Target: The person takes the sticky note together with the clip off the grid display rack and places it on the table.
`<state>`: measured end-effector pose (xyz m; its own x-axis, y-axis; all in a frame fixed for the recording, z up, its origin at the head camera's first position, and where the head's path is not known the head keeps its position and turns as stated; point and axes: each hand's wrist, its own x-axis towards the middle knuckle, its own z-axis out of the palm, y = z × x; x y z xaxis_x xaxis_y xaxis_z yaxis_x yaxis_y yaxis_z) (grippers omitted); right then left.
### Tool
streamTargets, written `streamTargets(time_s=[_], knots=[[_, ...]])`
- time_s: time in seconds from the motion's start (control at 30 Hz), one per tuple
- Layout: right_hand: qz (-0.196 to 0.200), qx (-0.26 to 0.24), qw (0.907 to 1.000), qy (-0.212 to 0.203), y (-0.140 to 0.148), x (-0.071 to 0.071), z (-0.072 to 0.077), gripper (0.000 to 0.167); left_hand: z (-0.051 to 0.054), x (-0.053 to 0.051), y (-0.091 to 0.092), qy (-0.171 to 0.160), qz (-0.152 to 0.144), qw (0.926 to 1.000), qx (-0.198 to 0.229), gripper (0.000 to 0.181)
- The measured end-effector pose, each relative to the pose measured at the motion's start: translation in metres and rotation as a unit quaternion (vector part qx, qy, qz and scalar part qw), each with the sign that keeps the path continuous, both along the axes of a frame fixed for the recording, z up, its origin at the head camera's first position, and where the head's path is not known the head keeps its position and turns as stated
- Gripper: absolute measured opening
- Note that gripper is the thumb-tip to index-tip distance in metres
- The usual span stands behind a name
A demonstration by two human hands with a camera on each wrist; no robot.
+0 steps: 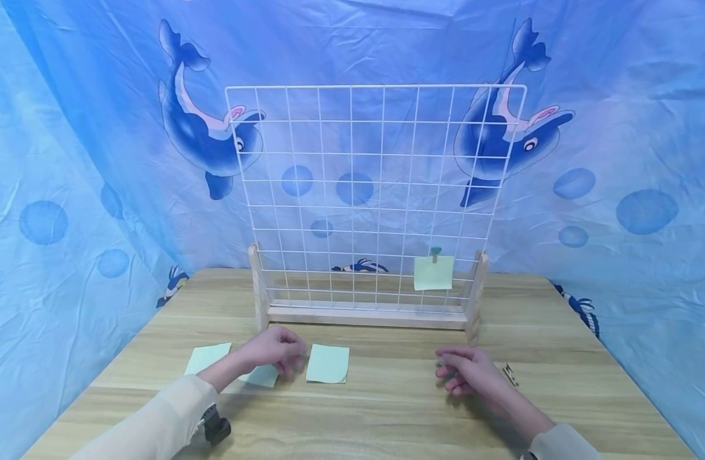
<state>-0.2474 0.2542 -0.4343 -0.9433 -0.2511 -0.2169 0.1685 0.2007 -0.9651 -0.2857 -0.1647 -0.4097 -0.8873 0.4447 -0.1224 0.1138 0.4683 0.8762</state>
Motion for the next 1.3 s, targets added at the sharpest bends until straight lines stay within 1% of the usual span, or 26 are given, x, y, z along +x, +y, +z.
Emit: streamTargets(time_s=[0.07, 0.2, 0.27, 0.33, 0.47, 0.53, 0.57, 0.7, 0.87, 0.97, 1.13, 1.3], knots=[[0.003, -0.007, 1.0, 0.003, 0.0, -0.002, 0.003, 0.051, 0.001, -0.002, 0.003, 0.005, 0.001, 1.0, 0.001, 0.024], [-0.004, -0.02, 0.9997, 0.011, 0.0, -0.007, 0.009, 0.05, 0.004, -0.008, 0.012, 0.019, 0.008, 0.9998, -0.001, 0.026], [-0.012, -0.019, 0.9996, 0.017, 0.001, -0.01, 0.013, 0.049, 0.006, -0.011, 0.018, 0.022, 0.011, 0.9997, 0.001, 0.027], [-0.017, -0.018, 0.9994, 0.024, 0.003, -0.013, 0.018, 0.047, 0.01, -0.014, 0.024, 0.018, 0.012, 0.9997, 0.005, 0.028], [-0.039, -0.004, 0.9987, 0.031, 0.006, -0.017, 0.026, 0.046, 0.017, -0.019, 0.037, 0.022, 0.007, 0.9997, 0.008, 0.029], [-0.045, 0.003, 0.9983, 0.036, 0.007, -0.018, 0.029, 0.047, 0.018, -0.021, 0.044, 0.025, 0.006, 0.9996, 0.01, 0.029], [-0.047, 0.004, 0.9981, 0.038, 0.008, -0.019, 0.03, 0.047, 0.019, -0.022, 0.048, 0.028, 0.006, 0.9995, 0.011, 0.03], [-0.049, 0.003, 0.9979, 0.041, 0.01, -0.022, 0.034, 0.047, 0.019, -0.027, 0.061, 0.024, 0.011, 0.9993, 0.027, 0.03], [-0.063, 0.005, 0.9971, 0.043, 0.011, -0.024, 0.038, 0.047, 0.02, -0.031, 0.075, 0.027, 0.015, 0.9985, 0.045, 0.032], [-0.068, 0.016, 0.996, 0.056, 0.012, -0.025, 0.04, 0.048, 0.018, -0.034, 0.081, 0.029, 0.021, 0.9975, 0.061, 0.034], [-0.079, 0.03, 0.9937, 0.073, 0.015, -0.029, 0.044, 0.048, 0.017, -0.036, 0.09, 0.024, 0.028, 0.9947, 0.096, 0.032], [-0.086, 0.027, 0.9927, 0.081, 0.017, -0.035, 0.047, 0.048, 0.019, -0.04, 0.103, 0.037, 0.037, 0.9923, 0.112, 0.032]])
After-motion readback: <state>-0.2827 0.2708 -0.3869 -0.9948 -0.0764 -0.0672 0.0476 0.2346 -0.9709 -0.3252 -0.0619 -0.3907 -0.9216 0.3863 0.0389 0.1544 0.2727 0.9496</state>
